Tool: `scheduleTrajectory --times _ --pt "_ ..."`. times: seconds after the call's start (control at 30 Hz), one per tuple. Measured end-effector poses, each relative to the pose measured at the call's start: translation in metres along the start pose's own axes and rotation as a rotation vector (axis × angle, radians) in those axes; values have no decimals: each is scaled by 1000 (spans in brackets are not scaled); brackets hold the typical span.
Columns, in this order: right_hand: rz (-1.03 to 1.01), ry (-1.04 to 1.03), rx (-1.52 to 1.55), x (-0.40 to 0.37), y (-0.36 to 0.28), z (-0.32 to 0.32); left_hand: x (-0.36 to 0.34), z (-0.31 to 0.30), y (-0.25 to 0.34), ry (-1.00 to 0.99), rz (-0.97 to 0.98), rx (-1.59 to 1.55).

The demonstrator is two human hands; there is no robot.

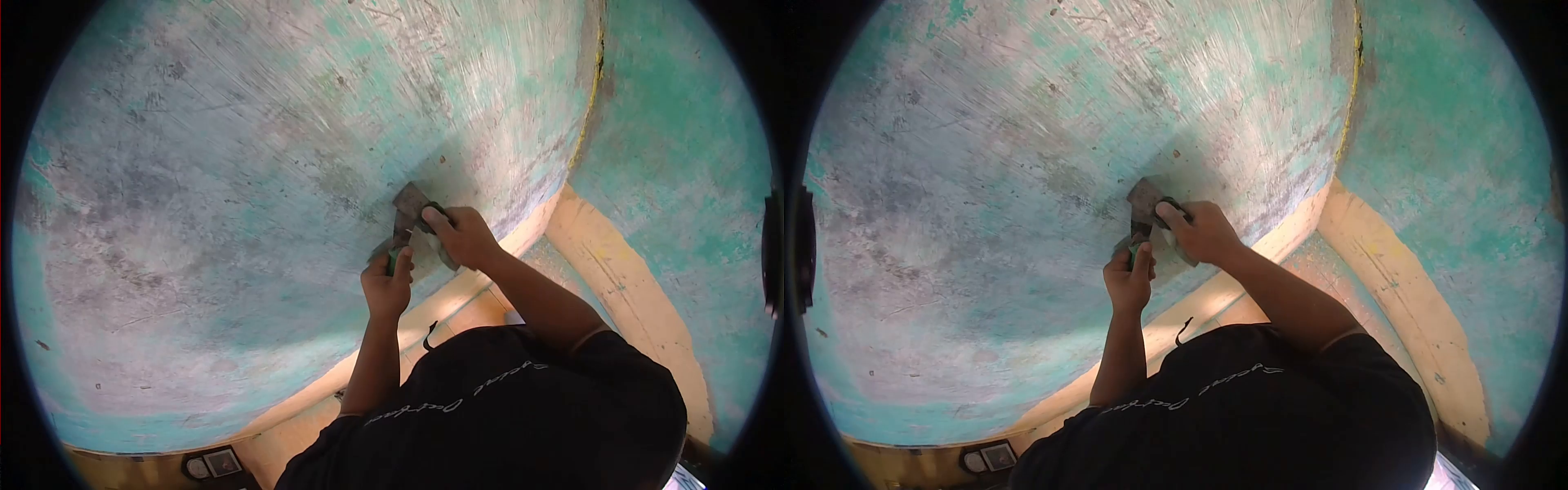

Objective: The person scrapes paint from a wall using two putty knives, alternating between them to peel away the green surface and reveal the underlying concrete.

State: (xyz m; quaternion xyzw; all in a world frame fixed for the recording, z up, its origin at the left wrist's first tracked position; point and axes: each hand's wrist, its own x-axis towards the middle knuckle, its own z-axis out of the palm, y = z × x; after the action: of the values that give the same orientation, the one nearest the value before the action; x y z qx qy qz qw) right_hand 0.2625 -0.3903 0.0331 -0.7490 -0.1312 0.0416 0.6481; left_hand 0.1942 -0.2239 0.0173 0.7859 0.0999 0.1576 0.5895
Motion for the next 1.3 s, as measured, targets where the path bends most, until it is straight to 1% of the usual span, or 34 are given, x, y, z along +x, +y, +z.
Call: scheduleTrajectory --times 0.1,0.2,0.27,0.3,0.4,0.47,0.57,0.6,0.67,0.77,0.8,0.9,0.93,1.0,1.03,1.1,1.13,1.23,1.27,1.3 --pt "46 11 -2 6 24 7 -2 -7 12 26 -28 -3" --pt "148 25 -39 -11 51 4 0 -17 21 84 37 -116" --pt "234 25 -23 -22 52 2 2 -20 19 86 71 -54" --pt "192 23 -5 -22 43 1 2 -20 16 83 84 -26" --pt "65 10 40 -8 3 -3 4 -11 -4 -80 19 204" --pt "-38 -12 62 5 -11 -5 2 -6 -7 -60 10 167" --pt "-28 -19 -44 9 -2 -4 3 -7 9 29 50 34" --pt "34 -21 -60 6 6 -3 3 -9 15 76 68 -25" --pt "152 -42 -93 -9 26 -2 4 -14 16 82 79 3" --pt "273 -63 -54 -21 35 -5 2 -11 11 125 81 0" --pt "272 -8 52 -21 30 -5 0 -6 6 133 79 -9" --pt "-7 42 30 -5 0 -13 0 4 -3 -10 24 151" --pt "94 -29 138 -5 -24 -17 0 4 -9 -7 68 176" --pt "50 -30 55 6 -14 -15 7 1 -14 4 171 224" --pt "26 -31 14 11 -7 -11 7 -1 -4 24 156 158" --pt "51 5 -57 4 14 -9 7 -7 20 77 125 25" --pt "62 17 -94 -2 24 -7 8 -11 20 83 148 45" --pt "207 50 4 -17 35 -4 3 -9 16 116 110 -67" --pt "179 95 15 -17 33 -4 3 -7 15 95 94 23" --pt "133 91 18 -18 19 -7 2 -5 13 70 74 113"
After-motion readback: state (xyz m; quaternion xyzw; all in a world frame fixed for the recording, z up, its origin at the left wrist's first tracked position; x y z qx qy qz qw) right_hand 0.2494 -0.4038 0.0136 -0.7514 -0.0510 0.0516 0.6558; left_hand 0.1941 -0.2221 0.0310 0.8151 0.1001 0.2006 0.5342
